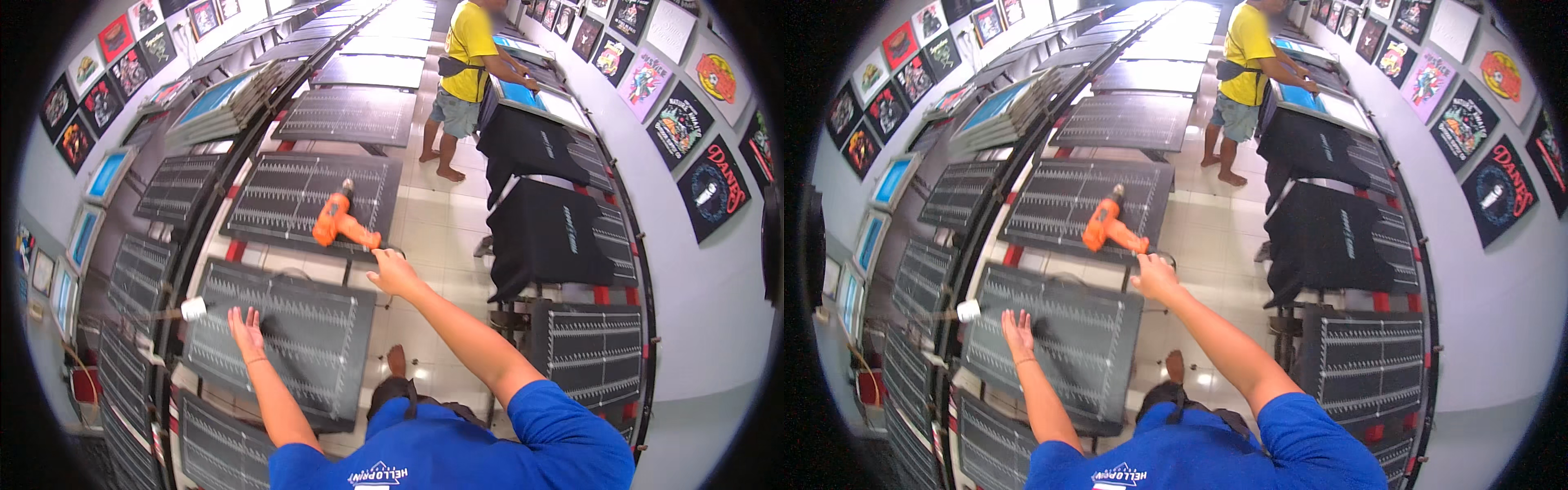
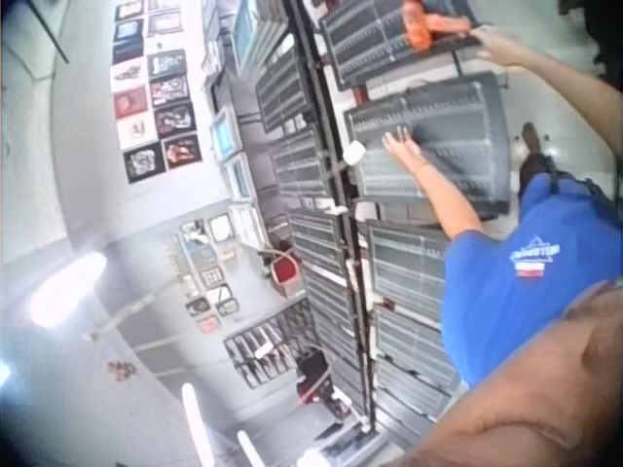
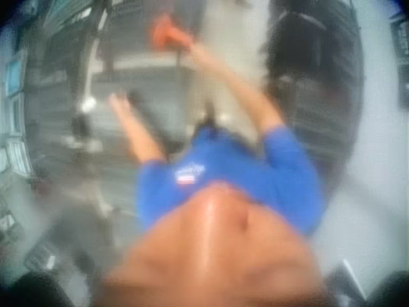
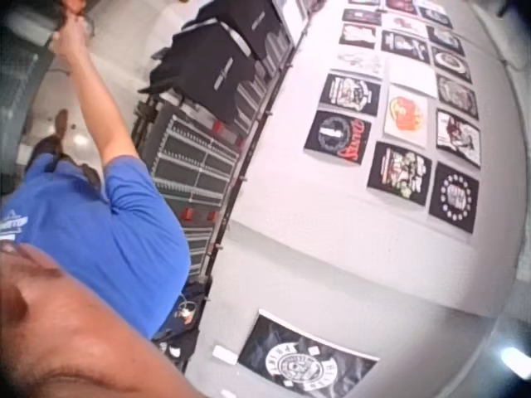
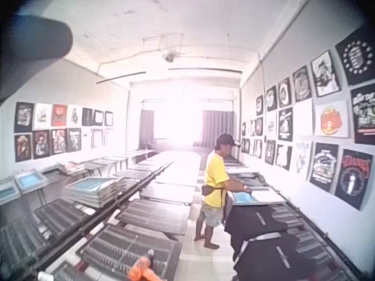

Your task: The person uses a heat gun to dry ink on black t-shirts, moves them to a heat press machine, and stacks them after pressing.

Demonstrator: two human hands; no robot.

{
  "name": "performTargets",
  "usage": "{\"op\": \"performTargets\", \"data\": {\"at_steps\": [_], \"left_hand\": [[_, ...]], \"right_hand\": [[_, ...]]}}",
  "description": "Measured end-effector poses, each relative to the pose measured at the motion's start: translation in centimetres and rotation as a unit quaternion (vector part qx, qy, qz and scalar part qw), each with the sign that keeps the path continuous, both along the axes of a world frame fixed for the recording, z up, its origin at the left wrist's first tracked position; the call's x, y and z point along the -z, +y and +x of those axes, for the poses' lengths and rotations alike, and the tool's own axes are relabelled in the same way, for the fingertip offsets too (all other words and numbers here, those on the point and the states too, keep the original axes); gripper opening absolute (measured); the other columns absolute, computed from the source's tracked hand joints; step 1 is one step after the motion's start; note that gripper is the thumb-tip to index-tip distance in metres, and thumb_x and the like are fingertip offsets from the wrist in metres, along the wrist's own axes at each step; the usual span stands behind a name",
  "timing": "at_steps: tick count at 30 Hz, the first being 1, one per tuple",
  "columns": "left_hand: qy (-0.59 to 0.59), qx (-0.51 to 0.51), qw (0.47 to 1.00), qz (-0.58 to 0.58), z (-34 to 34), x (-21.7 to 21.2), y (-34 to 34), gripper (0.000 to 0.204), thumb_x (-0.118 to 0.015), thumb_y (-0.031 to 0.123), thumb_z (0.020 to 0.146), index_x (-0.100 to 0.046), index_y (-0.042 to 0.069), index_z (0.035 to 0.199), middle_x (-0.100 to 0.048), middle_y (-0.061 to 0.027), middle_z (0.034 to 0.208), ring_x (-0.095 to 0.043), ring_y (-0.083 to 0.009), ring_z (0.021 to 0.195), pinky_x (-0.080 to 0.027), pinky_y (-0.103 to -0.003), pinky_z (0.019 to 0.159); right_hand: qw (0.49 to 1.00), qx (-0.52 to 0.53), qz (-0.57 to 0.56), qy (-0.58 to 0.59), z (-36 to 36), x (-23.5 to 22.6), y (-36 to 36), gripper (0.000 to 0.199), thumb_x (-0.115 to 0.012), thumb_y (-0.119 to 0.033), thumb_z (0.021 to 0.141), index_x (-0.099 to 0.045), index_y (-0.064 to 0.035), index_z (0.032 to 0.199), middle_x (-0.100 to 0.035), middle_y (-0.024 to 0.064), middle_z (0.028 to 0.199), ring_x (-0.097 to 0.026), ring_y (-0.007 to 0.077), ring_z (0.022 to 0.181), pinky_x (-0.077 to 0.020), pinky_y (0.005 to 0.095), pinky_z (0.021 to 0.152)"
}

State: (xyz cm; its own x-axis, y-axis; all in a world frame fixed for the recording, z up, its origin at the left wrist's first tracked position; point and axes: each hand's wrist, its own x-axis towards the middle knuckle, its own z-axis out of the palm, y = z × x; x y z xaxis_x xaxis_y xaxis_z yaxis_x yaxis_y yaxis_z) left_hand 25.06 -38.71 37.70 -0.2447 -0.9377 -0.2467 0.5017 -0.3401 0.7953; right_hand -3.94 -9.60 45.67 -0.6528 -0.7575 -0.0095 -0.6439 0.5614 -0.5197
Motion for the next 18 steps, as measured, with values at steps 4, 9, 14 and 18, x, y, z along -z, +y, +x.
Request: {"op": "performTargets", "data": {"at_steps": [4,9,14,18], "left_hand": [[-0.037,-0.044,0.998,0.011,-6.0,-0.3,-4.9,0.041,-0.059,0.030,0.094,-0.046,0.010,0.126,-0.050,-0.0020,0.122,-0.053,-0.0175,0.082,-0.049,-0.034,0.082],[-0.176,0.179,0.964,-0.088,-11.2,-0.8,0.4,0.037,-0.049,0.041,0.098,-0.057,0.008,0.113,-0.060,-0.0017,0.110,-0.052,-0.0132,0.087,-0.043,-0.030,0.078],[-0.286,0.380,0.846,-0.242,-17.2,-7.2,12.3,0.054,-0.040,0.049,0.100,-0.057,0.000,0.116,-0.061,-0.0144,0.115,-0.059,-0.0198,0.097,-0.048,-0.032,0.080],[-0.202,0.442,0.828,-0.280,-25.8,-12.0,17.9,0.059,-0.039,0.051,0.099,-0.057,-0.003,0.114,-0.062,-0.0155,0.113,-0.062,-0.0213,0.085,-0.049,-0.034,0.080]], "right_hand": [[0.998,0.060,0.015,0.006,-7.7,1.0,-10.7,0.072,-0.071,-0.039,0.077,-0.042,-0.0036,0.133,-0.053,0.0182,0.122,-0.051,0.0350,0.116,-0.0432,0.0469,0.095],[0.991,0.066,-0.004,-0.120,-12.8,4.7,-13.9,0.051,-0.070,-0.030,0.074,-0.048,-0.0061,0.114,-0.058,0.0223,0.104,-0.058,0.0409,0.101,-0.0485,0.0498,0.084],[0.962,0.045,-0.154,-0.222,-16.4,2.6,-6.8,0.053,-0.068,-0.026,0.074,-0.049,-0.0059,0.120,-0.060,0.0242,0.102,-0.060,0.0409,0.096,-0.0483,0.0458,0.084],[0.918,0.126,-0.248,-0.283,-21.1,-4.2,6.5,0.051,-0.064,-0.021,0.076,-0.052,-0.0037,0.122,-0.063,0.0208,0.109,-0.062,0.0338,0.101,-0.0478,0.0405,0.087]]}}
